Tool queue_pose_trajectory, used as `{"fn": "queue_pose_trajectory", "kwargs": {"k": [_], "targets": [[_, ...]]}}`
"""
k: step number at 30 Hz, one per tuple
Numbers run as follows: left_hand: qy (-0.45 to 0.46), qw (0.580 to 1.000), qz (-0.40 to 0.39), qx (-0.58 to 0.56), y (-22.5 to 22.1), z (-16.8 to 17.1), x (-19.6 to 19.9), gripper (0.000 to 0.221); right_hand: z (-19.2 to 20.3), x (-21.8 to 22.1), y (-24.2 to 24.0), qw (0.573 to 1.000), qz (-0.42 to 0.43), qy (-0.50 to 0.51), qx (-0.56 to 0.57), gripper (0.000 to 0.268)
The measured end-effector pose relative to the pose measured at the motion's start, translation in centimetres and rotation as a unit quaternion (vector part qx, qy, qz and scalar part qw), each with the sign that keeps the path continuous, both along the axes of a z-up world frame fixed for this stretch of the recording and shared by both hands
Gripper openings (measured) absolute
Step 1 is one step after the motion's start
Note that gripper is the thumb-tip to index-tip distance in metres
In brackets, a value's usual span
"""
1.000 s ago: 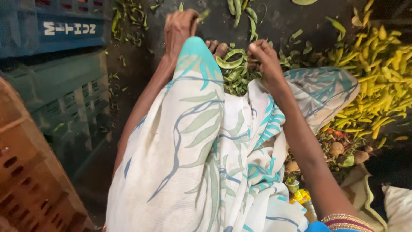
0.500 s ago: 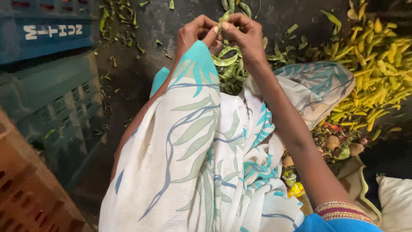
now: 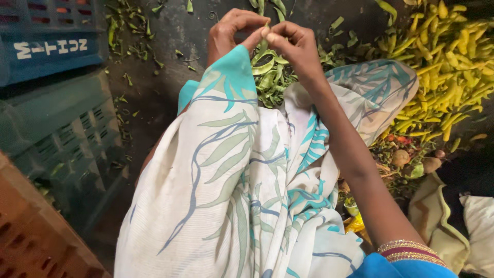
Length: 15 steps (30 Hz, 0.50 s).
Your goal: The person sits on the floor and peels the outer skin off green vegetable pods by hand. They place the peeled pods into a metal bowl and discard the peels onto the floor.
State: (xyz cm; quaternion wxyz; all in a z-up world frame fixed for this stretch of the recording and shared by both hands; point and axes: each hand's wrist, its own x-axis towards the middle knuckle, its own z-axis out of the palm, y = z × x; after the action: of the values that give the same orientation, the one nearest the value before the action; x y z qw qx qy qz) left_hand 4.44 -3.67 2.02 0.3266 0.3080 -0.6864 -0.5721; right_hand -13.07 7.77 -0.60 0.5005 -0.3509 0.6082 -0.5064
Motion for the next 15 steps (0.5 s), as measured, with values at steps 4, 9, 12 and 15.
{"fn": "queue_pose_trajectory", "kwargs": {"k": [4, 9, 12, 15], "targets": [[-0.127, 0.988, 0.033, -0.087, 0.1, 1.3, -0.4, 0.012, 1.3, 0.1, 0.3, 0.965, 0.0, 0.246, -0.093, 0.016], [-0.212, 0.969, 0.011, -0.13, 0.8, 6.5, -0.6, 0.013, 6.3, 0.9, -0.3, 0.922, -0.026, 0.37, -0.107, 0.014], [-0.206, 0.977, 0.006, -0.06, 1.1, 7.2, -0.6, 0.014, 8.1, 0.8, 0.1, 0.909, 0.004, 0.396, -0.131, 0.018], [-0.176, 0.983, 0.023, -0.042, 1.9, 6.4, -1.2, 0.015, 9.8, 0.2, 0.9, 0.884, 0.014, 0.44, -0.158, 0.017]]}}
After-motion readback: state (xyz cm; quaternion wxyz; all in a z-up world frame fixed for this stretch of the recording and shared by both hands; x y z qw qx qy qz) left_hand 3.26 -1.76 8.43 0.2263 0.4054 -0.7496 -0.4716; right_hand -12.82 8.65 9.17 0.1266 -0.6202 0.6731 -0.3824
